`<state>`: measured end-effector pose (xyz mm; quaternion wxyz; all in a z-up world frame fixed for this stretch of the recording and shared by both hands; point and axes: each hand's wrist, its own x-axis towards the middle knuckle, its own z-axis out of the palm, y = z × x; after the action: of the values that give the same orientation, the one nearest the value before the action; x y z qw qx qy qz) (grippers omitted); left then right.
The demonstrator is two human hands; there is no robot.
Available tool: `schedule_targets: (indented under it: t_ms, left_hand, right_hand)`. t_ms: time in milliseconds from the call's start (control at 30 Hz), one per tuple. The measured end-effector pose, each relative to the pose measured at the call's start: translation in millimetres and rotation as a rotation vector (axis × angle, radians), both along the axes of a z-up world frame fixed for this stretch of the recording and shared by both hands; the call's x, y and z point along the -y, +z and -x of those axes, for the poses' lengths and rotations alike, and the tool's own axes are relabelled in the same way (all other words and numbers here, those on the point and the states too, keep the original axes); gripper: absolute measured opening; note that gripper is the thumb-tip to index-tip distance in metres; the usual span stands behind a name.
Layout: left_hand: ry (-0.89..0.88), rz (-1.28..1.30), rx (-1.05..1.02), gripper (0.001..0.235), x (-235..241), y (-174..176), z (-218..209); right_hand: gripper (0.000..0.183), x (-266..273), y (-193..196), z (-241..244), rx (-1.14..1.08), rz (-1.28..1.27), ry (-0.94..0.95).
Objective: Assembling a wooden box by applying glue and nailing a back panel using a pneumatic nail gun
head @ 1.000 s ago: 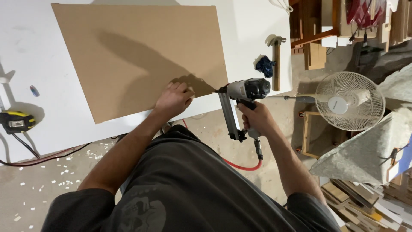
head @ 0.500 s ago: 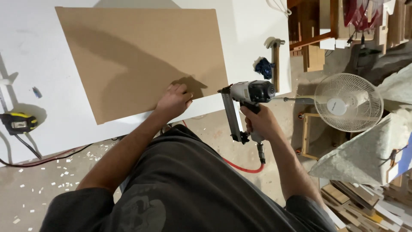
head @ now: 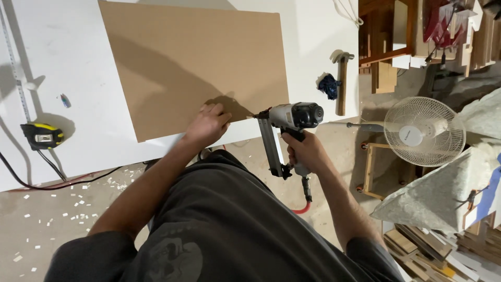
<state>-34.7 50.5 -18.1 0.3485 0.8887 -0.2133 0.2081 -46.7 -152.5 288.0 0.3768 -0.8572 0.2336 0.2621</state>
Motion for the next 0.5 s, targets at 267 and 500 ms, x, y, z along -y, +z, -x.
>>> schedule_targets:
  t_ms: [267,500]
  left_hand:
    - [-0.031,0.024,0.033,0.019,-1.7,-3.7,-1.4]
    - [-0.017,0.022,0.054,0.020,3.8,-17.8,-3.8]
  right_hand:
    - [0.030,-5.2,-6.5,-1.5,-0.009,-0.028,-0.044]
    - [0.033,5.8,-18.9,-3.3,-0.029,0.017,0.062]
